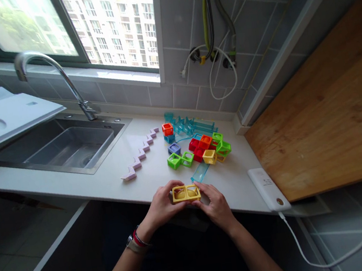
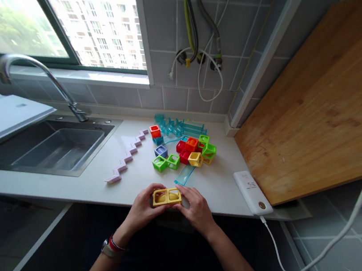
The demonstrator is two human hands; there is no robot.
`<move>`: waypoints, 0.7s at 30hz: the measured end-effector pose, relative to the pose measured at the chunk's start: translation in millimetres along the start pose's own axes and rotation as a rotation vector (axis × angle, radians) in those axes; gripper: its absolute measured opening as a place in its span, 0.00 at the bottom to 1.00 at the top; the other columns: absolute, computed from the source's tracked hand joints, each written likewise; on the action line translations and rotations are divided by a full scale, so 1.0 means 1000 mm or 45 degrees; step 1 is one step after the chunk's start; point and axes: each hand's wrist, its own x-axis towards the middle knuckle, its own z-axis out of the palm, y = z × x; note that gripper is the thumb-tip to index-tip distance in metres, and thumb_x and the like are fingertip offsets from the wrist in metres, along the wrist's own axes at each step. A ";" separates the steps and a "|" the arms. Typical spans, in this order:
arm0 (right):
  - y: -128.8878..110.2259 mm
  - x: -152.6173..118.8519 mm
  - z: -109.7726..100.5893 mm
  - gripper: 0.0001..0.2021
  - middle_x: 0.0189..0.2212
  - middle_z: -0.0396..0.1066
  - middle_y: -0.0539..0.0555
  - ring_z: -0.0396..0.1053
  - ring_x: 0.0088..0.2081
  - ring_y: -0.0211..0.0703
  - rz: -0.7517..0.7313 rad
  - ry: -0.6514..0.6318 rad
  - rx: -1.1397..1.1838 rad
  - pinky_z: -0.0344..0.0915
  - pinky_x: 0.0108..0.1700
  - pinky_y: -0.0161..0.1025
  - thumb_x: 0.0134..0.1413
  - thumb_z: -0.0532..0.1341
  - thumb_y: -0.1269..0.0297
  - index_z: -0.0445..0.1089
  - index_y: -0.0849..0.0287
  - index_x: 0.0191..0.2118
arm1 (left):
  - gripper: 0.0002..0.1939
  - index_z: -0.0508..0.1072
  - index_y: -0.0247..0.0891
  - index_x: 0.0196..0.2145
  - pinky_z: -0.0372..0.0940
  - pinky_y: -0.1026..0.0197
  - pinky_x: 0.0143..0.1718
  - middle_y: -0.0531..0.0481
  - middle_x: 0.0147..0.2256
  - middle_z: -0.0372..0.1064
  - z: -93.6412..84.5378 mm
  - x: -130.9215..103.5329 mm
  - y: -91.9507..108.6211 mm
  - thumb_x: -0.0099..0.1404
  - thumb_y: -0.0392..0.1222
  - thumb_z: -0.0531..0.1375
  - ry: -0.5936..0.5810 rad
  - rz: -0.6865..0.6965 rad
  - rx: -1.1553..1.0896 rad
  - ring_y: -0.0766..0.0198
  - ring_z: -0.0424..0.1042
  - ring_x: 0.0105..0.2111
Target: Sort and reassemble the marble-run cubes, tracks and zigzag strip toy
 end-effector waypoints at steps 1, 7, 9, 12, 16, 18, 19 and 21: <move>0.001 0.000 0.001 0.31 0.55 0.73 0.55 0.71 0.52 0.53 -0.009 0.005 -0.008 0.69 0.56 0.52 0.57 0.68 0.62 0.62 0.44 0.65 | 0.21 0.70 0.42 0.48 0.70 0.58 0.45 0.49 0.42 0.76 0.000 0.000 0.000 0.58 0.46 0.69 0.000 -0.002 -0.001 0.58 0.76 0.40; 0.003 -0.002 0.005 0.30 0.56 0.72 0.55 0.70 0.54 0.55 -0.026 0.027 -0.027 0.68 0.58 0.54 0.57 0.67 0.64 0.63 0.45 0.65 | 0.20 0.72 0.43 0.45 0.69 0.58 0.44 0.50 0.41 0.76 0.001 -0.001 0.000 0.57 0.47 0.69 0.033 -0.002 0.087 0.58 0.75 0.39; 0.003 -0.001 0.005 0.30 0.56 0.73 0.55 0.71 0.53 0.54 -0.030 0.033 -0.031 0.68 0.57 0.53 0.57 0.66 0.65 0.64 0.45 0.65 | 0.19 0.73 0.44 0.45 0.68 0.57 0.44 0.50 0.41 0.77 0.001 -0.002 0.000 0.58 0.49 0.69 0.042 0.018 0.159 0.57 0.75 0.40; 0.002 -0.001 0.005 0.30 0.56 0.72 0.55 0.71 0.53 0.54 -0.033 0.029 -0.043 0.68 0.57 0.53 0.58 0.66 0.65 0.63 0.45 0.65 | 0.18 0.74 0.44 0.46 0.66 0.56 0.46 0.50 0.41 0.77 0.001 -0.002 0.001 0.59 0.50 0.68 0.036 0.076 0.245 0.56 0.75 0.40; 0.001 -0.002 0.005 0.32 0.57 0.72 0.55 0.71 0.53 0.54 -0.057 0.020 -0.071 0.69 0.57 0.52 0.58 0.66 0.66 0.60 0.45 0.67 | 0.19 0.73 0.45 0.48 0.66 0.55 0.47 0.49 0.44 0.77 0.000 -0.002 0.001 0.61 0.51 0.67 0.007 0.121 0.275 0.55 0.75 0.42; 0.001 -0.002 0.006 0.34 0.58 0.71 0.56 0.71 0.55 0.54 -0.077 0.017 -0.095 0.69 0.57 0.53 0.57 0.66 0.66 0.59 0.46 0.68 | 0.20 0.73 0.45 0.48 0.66 0.54 0.47 0.48 0.45 0.77 0.000 -0.002 0.000 0.62 0.53 0.67 -0.002 0.123 0.272 0.54 0.75 0.43; 0.002 -0.002 0.006 0.34 0.58 0.71 0.56 0.70 0.55 0.54 -0.086 0.019 -0.107 0.69 0.58 0.53 0.57 0.67 0.66 0.59 0.46 0.68 | 0.20 0.73 0.45 0.49 0.66 0.54 0.48 0.48 0.45 0.77 -0.001 -0.003 -0.001 0.62 0.54 0.67 -0.002 0.122 0.266 0.54 0.75 0.43; 0.002 -0.002 0.007 0.35 0.59 0.70 0.56 0.69 0.57 0.55 -0.104 0.029 -0.124 0.68 0.59 0.53 0.56 0.67 0.66 0.58 0.47 0.68 | 0.20 0.72 0.45 0.50 0.67 0.54 0.48 0.47 0.46 0.76 -0.001 -0.002 -0.002 0.63 0.54 0.66 -0.005 0.121 0.231 0.54 0.75 0.44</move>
